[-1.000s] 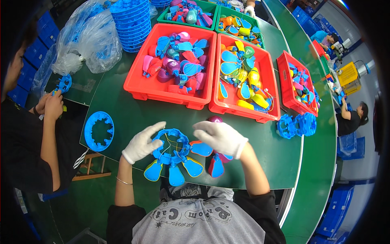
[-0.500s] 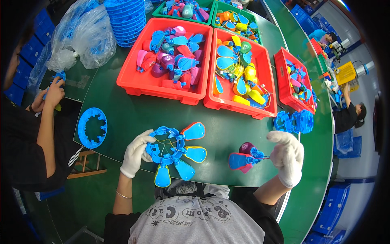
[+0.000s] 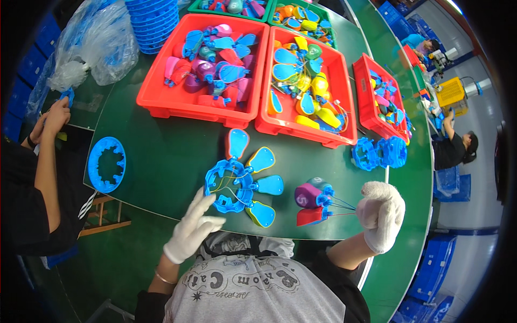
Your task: The person assembles plastic toys by connecting colored petals to a circular frame, pressing a central cover piece into place, sliding the completed toy away, and attaching petals onto another frame.
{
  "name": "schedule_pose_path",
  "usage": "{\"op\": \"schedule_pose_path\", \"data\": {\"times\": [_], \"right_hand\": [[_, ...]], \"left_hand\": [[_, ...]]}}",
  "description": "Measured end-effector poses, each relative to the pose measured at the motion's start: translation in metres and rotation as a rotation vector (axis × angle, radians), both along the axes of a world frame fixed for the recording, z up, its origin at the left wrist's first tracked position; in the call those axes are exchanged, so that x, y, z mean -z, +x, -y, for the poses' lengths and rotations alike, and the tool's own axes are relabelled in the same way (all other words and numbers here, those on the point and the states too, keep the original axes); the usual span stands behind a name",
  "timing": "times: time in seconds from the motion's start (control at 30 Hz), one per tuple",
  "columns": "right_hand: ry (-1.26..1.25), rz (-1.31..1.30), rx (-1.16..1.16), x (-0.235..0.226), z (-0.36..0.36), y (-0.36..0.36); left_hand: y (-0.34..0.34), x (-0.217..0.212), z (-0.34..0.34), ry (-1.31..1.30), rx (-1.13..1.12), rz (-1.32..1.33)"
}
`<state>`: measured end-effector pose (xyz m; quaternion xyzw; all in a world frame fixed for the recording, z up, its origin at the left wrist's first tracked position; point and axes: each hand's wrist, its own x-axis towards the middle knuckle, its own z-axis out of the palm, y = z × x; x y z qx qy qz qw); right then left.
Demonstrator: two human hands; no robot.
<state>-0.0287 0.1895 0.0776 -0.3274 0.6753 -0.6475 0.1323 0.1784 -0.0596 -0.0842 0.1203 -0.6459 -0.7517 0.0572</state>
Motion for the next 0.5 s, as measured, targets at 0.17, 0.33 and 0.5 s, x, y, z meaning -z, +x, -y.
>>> {"op": "schedule_pose_path", "data": {"times": [0.17,0.33,0.5], "right_hand": [[-0.09,0.001,-0.064,-0.004,0.015,0.0],[-0.113,0.297,-0.225,-0.009,0.024,0.014],[-0.107,0.3,-0.283,-0.021,0.053,0.03]], "left_hand": [[-0.01,-0.033,0.018,0.019,-0.204,0.051],[-0.08,-0.059,-0.023,-0.566,0.055,-0.387],[-0.14,-0.08,-0.065,-0.303,0.376,-0.711]]}}
